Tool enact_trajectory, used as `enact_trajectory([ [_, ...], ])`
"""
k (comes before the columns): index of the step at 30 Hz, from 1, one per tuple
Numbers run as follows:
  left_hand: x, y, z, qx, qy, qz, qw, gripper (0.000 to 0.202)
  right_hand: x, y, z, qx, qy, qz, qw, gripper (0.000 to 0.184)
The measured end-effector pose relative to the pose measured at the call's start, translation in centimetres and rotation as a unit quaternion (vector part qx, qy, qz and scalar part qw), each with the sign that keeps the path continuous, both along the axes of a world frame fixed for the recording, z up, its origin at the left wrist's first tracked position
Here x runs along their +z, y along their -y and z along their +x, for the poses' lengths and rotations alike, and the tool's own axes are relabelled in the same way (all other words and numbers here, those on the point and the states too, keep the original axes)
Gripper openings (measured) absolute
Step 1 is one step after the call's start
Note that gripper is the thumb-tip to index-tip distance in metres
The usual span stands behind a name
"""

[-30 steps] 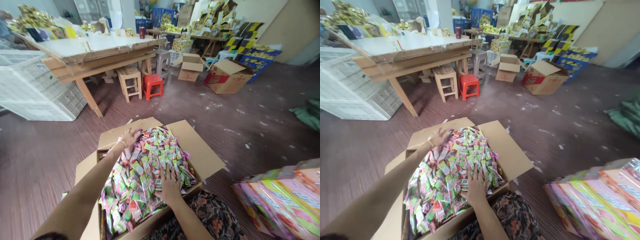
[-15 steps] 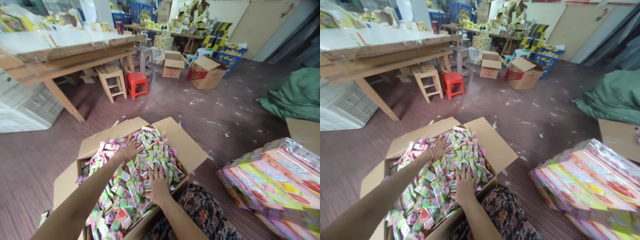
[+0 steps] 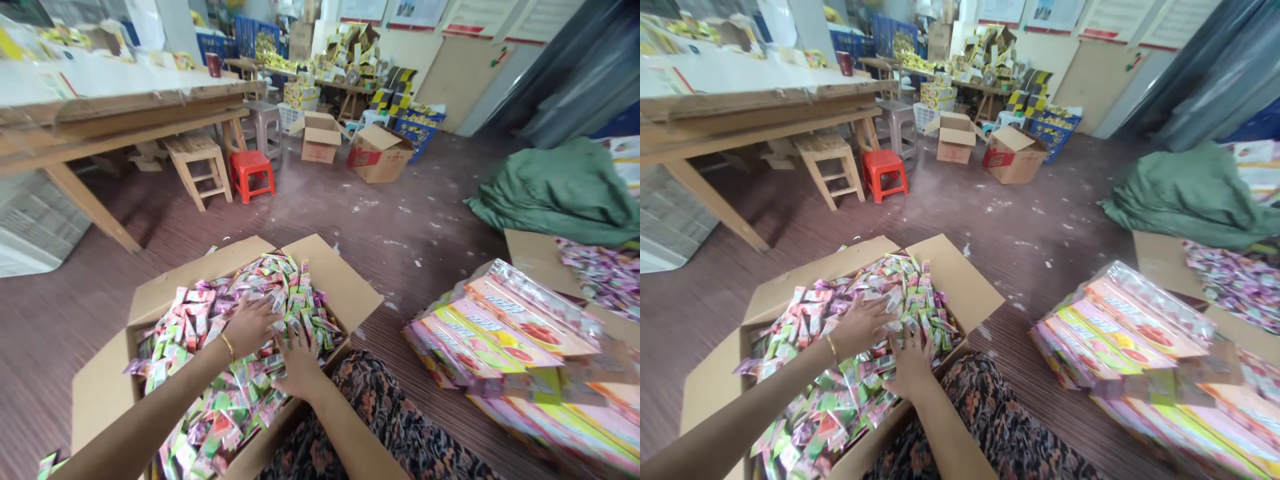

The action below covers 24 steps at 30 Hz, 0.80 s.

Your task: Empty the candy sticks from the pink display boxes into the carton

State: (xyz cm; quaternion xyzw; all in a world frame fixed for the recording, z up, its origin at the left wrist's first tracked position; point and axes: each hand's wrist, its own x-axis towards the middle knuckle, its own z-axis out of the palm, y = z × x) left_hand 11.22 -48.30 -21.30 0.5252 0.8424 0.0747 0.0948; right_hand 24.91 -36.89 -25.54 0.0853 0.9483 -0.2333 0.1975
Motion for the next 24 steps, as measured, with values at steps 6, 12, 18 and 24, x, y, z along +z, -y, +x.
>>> enact_trajectory([
  [6, -0.4, 0.9, 3.0, -0.017, -0.03, -0.006, 0.999, 0.042, 2.1, -0.9, 0.8, -0.2, -0.083, 0.011, 0.976, 0.036],
  [12, 0.5, -7.1, -0.5, 0.017, -0.081, 0.036, 0.996, 0.044, 0.4, -0.5, -1.4, -0.259, -0.146, 0.025, 0.954, 0.064],
  [18, -2.5, -13.5, -6.7, 0.033, -0.007, -0.133, 0.991, 0.056, -0.6, -0.4, -2.9, -0.248, -0.12, 0.026, 0.961, 0.073],
  [24, -5.8, -10.3, -7.4, 0.095, 0.026, -0.192, 0.976, 0.064, -0.7, -4.0, -5.0, -0.274, -0.152, 0.056, 0.948, 0.07],
])
